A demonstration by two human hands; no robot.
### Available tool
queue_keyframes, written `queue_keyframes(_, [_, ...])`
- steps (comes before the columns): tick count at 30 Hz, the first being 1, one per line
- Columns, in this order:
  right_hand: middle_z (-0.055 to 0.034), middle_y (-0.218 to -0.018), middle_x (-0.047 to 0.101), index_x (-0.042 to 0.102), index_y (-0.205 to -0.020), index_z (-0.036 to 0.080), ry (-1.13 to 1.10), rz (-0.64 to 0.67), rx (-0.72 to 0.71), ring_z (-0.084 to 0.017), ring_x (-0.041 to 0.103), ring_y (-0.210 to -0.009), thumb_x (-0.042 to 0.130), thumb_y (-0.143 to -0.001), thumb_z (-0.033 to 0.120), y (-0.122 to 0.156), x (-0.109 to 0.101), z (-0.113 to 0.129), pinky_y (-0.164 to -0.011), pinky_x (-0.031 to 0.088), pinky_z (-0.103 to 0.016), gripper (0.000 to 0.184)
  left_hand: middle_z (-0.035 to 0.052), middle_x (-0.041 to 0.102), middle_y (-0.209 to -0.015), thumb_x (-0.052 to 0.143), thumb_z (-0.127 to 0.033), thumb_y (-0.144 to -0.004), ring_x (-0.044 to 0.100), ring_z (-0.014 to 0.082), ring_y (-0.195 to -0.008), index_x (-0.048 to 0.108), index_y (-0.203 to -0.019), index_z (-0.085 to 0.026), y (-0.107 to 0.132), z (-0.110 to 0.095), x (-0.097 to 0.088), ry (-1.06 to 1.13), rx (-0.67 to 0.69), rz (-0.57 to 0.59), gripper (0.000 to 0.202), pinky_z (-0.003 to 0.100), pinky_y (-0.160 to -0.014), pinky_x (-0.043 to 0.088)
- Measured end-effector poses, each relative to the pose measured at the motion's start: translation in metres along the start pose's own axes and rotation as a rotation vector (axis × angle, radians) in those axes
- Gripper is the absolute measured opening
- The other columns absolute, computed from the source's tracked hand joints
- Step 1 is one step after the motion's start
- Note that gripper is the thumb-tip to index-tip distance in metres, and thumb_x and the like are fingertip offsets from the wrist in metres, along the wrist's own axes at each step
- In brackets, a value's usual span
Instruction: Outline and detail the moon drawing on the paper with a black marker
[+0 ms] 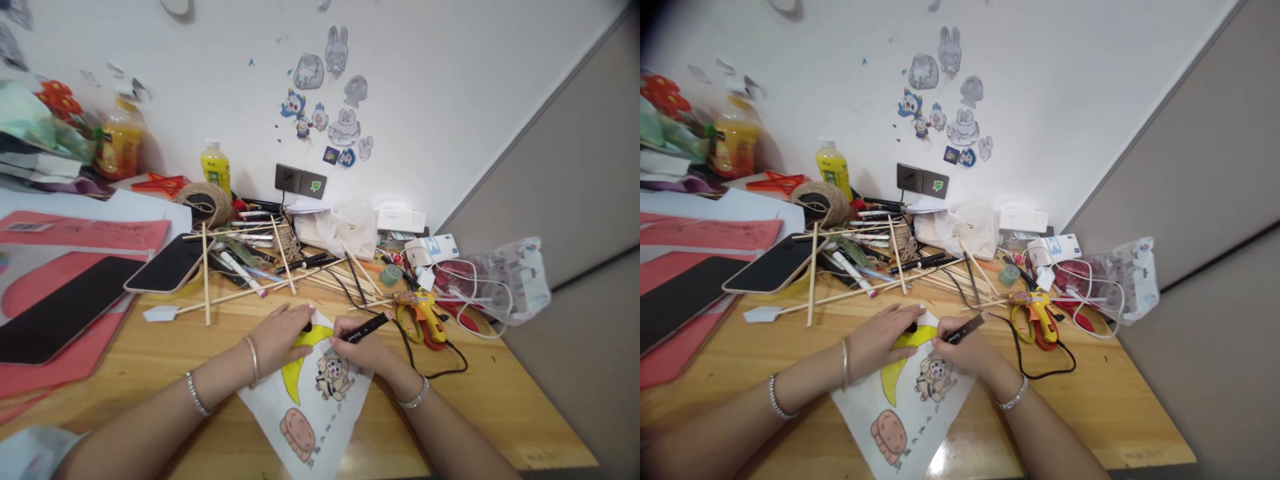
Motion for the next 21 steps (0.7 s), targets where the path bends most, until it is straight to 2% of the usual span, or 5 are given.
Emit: queue_keyframes(21, [0.0056,-0.056,0.049,0.048,-0.058,0.018,-0.001,0.020,-0.016,-0.009,0.045,-0.053,0.053,-0.072,0.013,-0.0001,-0.0001,-0.0018,-0.051,0.035,-0.019,0.015,0.0145,0.043,-0.137,0.062,-0.032,-0.078,0.036,0.0239,-0.129,0.043,-0.117,-0.016,-0.0009,-0.0026,-0.0004,-0.039,0.009,0.021,0.047,0.047,-0.107,0.024])
Point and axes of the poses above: each hand's wrist, its own y-axis away from the middle knuckle, its own x-axis out of the palm, z = x × y, the point moved 3 cm from there along -y, towards the middle knuckle
